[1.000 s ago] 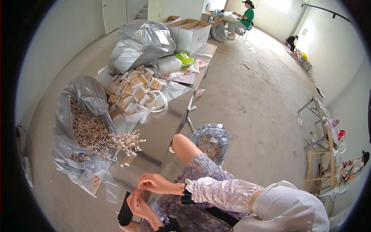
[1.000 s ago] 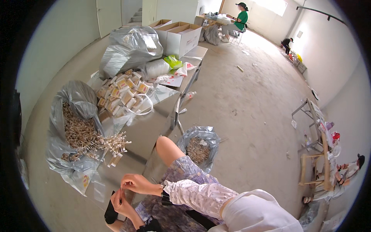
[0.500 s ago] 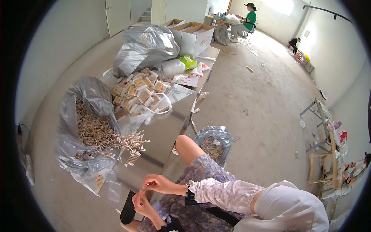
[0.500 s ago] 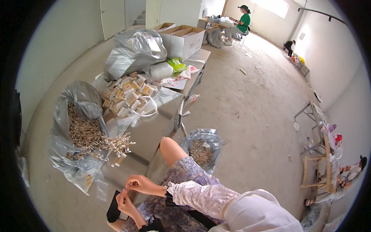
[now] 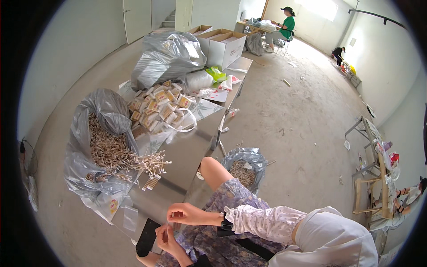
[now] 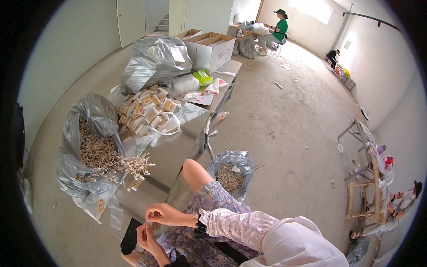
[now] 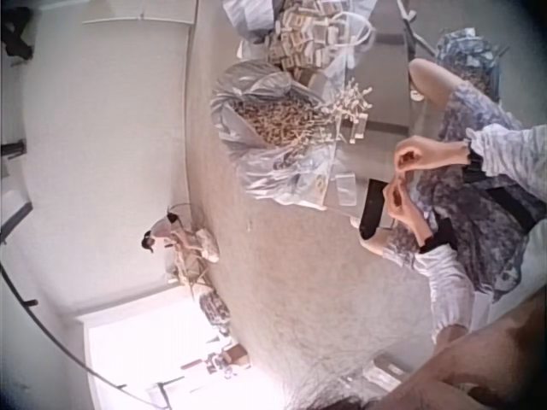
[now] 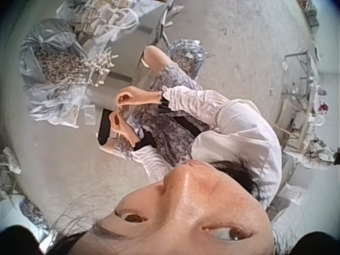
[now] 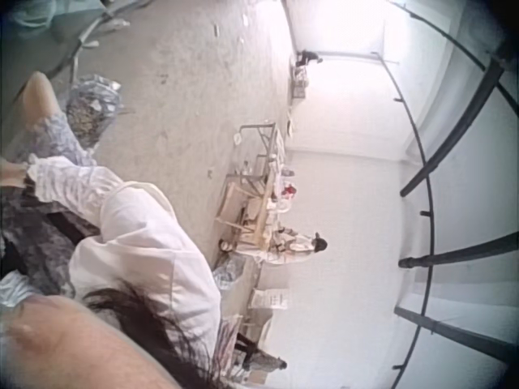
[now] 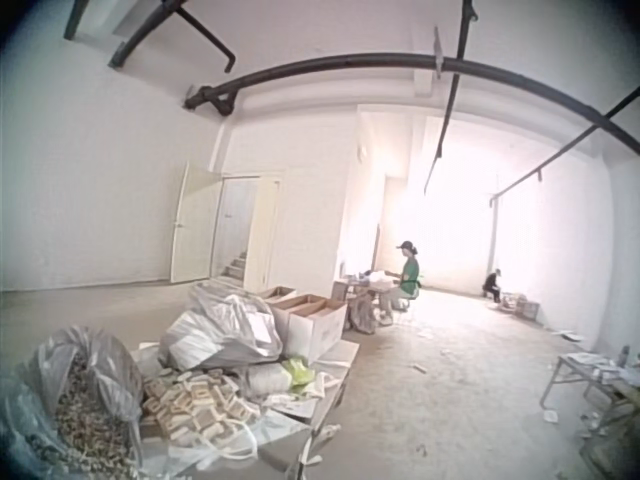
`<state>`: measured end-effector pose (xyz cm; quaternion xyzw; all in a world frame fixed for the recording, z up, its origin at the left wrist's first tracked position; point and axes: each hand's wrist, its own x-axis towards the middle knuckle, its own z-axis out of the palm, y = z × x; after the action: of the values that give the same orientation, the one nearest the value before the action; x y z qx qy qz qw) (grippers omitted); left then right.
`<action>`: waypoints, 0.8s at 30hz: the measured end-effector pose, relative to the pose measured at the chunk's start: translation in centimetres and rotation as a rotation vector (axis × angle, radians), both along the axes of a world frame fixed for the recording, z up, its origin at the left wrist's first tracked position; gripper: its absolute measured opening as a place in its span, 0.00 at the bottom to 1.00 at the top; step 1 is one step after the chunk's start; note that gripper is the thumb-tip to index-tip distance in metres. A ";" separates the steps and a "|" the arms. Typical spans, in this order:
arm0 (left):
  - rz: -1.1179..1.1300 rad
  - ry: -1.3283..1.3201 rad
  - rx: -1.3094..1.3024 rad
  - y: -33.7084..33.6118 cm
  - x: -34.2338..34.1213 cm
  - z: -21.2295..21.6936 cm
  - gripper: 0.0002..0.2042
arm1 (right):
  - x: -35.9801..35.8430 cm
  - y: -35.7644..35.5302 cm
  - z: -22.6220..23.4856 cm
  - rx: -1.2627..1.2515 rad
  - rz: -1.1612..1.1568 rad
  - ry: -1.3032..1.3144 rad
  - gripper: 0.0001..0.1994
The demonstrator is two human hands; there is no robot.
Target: Packing cotton swabs into small plastic bags at a workstation.
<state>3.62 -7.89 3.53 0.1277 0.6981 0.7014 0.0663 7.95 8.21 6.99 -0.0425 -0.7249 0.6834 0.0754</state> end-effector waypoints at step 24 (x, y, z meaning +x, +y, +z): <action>-0.006 0.320 -0.262 2.3 1.1 1.0 0.07 | 1.8 1.5 1.0 0.360 -0.224 0.020 0.02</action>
<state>4.68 -5.64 4.52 0.2299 0.7846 0.5752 -0.0270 9.79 9.76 7.99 -0.1018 -0.8253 0.5306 0.1644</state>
